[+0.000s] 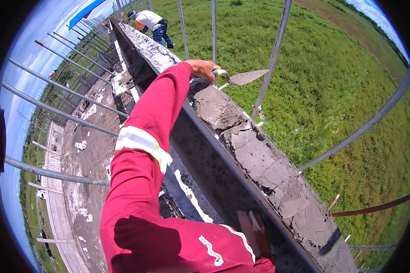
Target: The person scoops wet cement from a bucket using a trowel and applies it to a curved concrete surface, smoothing it with the trowel and a wooden float. The person repeatedly transfers cement and spreads it along the structure's edge.
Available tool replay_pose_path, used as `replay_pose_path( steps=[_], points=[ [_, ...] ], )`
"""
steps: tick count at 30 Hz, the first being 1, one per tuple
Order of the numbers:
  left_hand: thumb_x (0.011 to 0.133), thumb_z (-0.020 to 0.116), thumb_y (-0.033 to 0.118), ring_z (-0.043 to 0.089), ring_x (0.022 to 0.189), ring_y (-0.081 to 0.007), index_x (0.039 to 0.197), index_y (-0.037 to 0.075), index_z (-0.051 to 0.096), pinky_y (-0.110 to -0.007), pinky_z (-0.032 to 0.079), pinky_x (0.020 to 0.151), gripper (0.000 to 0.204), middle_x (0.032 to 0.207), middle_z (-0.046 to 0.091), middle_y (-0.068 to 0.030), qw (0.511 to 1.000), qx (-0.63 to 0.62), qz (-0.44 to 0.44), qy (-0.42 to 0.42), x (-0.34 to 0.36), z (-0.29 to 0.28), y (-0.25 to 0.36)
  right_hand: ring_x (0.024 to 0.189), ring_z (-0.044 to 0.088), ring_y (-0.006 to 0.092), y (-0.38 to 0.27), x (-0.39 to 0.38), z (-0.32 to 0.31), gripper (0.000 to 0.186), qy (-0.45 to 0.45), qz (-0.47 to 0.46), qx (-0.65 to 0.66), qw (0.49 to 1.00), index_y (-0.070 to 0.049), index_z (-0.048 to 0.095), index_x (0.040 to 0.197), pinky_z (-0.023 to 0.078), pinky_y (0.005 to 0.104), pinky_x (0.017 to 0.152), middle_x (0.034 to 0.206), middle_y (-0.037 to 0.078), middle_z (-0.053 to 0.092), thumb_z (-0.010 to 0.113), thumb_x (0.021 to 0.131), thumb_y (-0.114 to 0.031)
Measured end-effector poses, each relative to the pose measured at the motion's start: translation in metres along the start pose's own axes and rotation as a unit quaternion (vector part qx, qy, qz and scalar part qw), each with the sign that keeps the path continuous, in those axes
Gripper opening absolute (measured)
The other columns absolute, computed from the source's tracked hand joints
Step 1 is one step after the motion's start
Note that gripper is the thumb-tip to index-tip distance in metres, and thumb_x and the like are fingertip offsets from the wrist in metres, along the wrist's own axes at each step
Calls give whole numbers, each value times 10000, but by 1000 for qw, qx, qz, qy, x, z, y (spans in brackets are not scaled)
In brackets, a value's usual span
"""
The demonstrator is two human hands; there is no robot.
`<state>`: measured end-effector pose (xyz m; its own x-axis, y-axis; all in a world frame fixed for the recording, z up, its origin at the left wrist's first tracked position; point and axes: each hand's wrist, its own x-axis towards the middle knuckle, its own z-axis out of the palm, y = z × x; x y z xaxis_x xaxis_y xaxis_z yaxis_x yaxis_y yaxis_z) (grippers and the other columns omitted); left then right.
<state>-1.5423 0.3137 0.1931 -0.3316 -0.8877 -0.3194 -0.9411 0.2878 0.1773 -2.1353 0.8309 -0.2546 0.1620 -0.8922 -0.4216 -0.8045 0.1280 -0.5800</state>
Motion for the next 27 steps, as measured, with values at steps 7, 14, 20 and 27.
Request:
replay_pose_path(
  steps=[7, 14, 20, 27],
  points=[
    [790, 654, 233, 576, 865, -249, 1014, 48, 600, -389, 457, 783, 295, 953, 620, -122, 991, -82, 42, 100, -19, -22, 13, 1127, 569, 523, -43, 2, -22, 487, -1, -20, -9, 1000, 6, 568, 1219, 470, 561, 934, 1207, 329, 607, 533, 950, -399],
    [946, 696, 292, 521, 690, -91, 1042, 14, 600, -274, 449, 626, 310, 814, 555, -12, 929, -257, 61, 260, -75, -47, 29, 1239, 530, 500, -76, 2, -43, 582, -56, 74, 30, 995, 22, 488, 1384, 440, 528, 1024, 1310, 336, 571, 544, 966, -378],
    [1001, 636, 406, 471, 518, -65, 1009, 48, 582, -264, 374, 458, 362, 643, 483, 25, 940, -232, -74, 240, -161, -33, 42, 1210, 559, 494, -74, 3, -34, 575, -38, 47, 42, 997, -3, 489, 1386, 451, 537, 1012, 1295, 316, 592, 550, 951, -374],
    [1062, 542, 331, 329, 529, 5, 1050, 86, 614, -196, 264, 453, 255, 683, 423, 97, 899, -330, -106, 269, -223, 46, 71, 1129, 634, 422, -38, 8, -11, 519, -6, 50, 16, 999, 2, 565, 1331, 500, 506, 976, 1223, 271, 653, 567, 932, -330]
  ],
)
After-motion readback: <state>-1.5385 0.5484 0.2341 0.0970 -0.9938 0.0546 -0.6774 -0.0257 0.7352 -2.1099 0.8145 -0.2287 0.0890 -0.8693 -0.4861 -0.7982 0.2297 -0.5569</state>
